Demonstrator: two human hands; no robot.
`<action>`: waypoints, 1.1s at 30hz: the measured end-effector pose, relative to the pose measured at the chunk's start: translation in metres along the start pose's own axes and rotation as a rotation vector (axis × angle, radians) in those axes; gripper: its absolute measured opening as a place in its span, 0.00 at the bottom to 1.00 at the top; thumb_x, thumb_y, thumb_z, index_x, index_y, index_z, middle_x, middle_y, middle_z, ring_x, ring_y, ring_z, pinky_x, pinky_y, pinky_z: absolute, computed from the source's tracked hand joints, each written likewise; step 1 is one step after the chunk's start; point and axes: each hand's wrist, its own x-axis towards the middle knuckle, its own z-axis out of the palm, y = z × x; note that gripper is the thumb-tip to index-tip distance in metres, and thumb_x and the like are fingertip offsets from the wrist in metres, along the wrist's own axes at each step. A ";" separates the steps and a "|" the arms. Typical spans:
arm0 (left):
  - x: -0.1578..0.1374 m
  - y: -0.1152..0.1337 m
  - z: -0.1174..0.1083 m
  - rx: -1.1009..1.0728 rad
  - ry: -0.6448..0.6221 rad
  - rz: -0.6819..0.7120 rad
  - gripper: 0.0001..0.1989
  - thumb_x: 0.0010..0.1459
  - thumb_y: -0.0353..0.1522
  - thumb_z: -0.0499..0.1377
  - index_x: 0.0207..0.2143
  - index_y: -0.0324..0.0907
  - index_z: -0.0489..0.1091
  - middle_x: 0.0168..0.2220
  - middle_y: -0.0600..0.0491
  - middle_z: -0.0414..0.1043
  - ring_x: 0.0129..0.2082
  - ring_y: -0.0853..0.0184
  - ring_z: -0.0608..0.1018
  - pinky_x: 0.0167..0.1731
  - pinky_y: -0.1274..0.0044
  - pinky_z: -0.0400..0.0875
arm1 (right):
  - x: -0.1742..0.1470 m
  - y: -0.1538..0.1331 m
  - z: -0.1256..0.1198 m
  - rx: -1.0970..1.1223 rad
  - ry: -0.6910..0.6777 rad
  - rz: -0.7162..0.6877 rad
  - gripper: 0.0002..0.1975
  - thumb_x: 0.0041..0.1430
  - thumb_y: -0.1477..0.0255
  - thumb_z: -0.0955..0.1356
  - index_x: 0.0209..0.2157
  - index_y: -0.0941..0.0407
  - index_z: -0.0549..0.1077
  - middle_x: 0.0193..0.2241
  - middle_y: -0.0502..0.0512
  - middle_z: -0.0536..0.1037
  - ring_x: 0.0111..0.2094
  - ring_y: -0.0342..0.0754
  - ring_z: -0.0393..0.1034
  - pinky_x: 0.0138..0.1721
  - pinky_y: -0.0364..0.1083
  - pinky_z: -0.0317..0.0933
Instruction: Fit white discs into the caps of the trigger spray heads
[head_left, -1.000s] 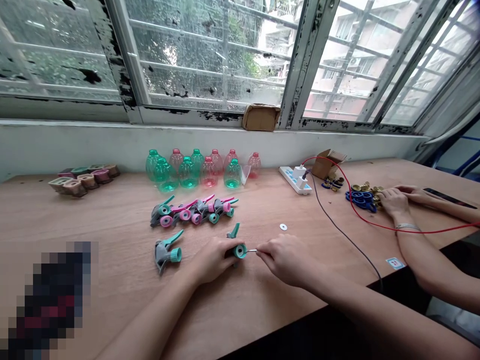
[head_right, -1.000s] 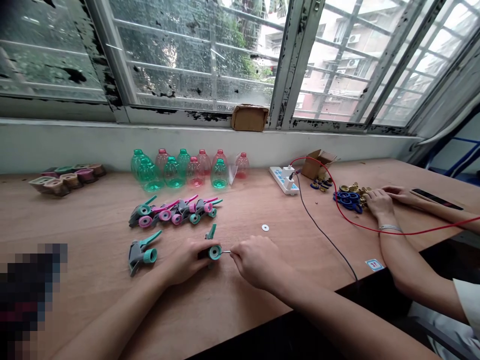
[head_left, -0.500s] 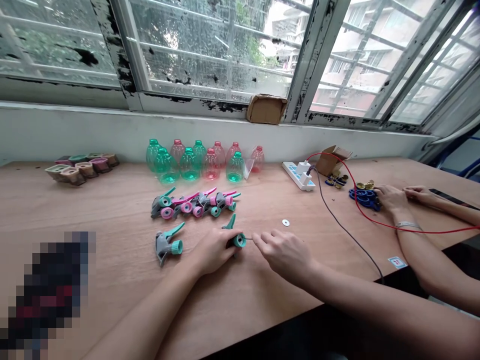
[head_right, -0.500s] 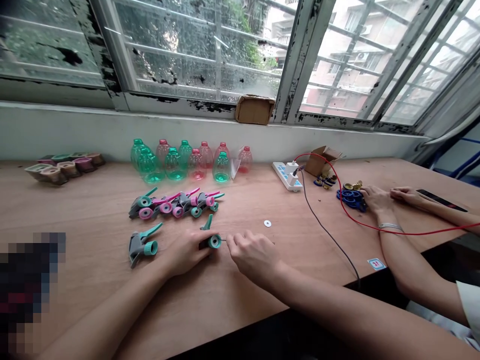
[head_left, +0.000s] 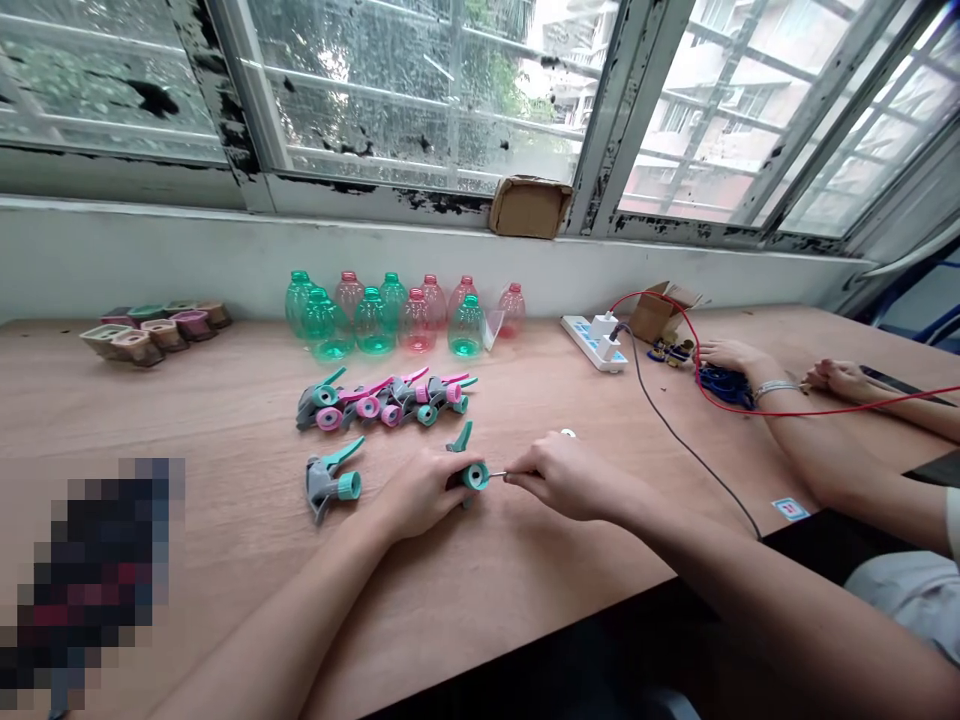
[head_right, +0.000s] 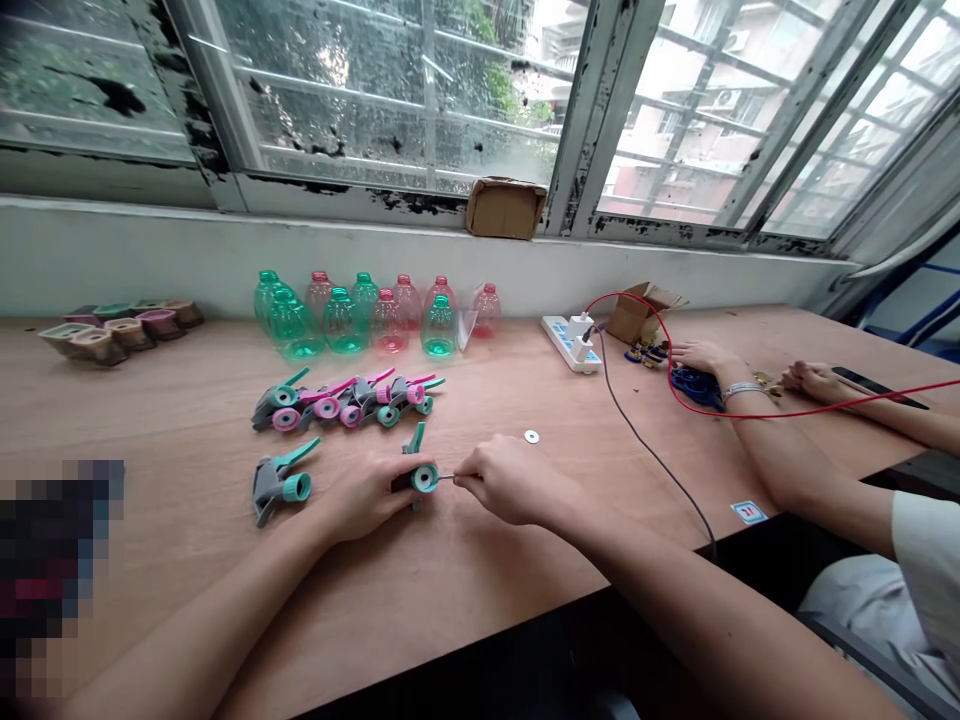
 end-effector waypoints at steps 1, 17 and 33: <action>0.000 0.000 0.000 0.002 0.001 -0.001 0.14 0.54 0.26 0.56 0.43 0.44 0.72 0.29 0.56 0.74 0.27 0.70 0.71 0.28 0.81 0.60 | 0.000 0.001 0.001 0.022 0.003 -0.003 0.19 0.66 0.67 0.60 0.26 0.57 0.77 0.26 0.56 0.79 0.22 0.40 0.62 0.25 0.43 0.43; 0.003 0.007 0.001 0.032 -0.033 0.006 0.13 0.54 0.26 0.56 0.41 0.44 0.72 0.29 0.55 0.73 0.25 0.70 0.70 0.27 0.81 0.59 | 0.001 -0.017 -0.013 -0.059 -0.072 0.127 0.17 0.61 0.69 0.62 0.23 0.57 0.77 0.22 0.55 0.77 0.20 0.42 0.64 0.23 0.42 0.46; 0.000 0.003 0.002 0.039 -0.004 -0.014 0.13 0.54 0.26 0.56 0.42 0.44 0.72 0.29 0.56 0.74 0.26 0.70 0.72 0.28 0.81 0.61 | -0.017 -0.029 0.010 -0.158 0.087 0.221 0.16 0.65 0.70 0.61 0.28 0.55 0.76 0.26 0.55 0.79 0.26 0.45 0.70 0.24 0.43 0.46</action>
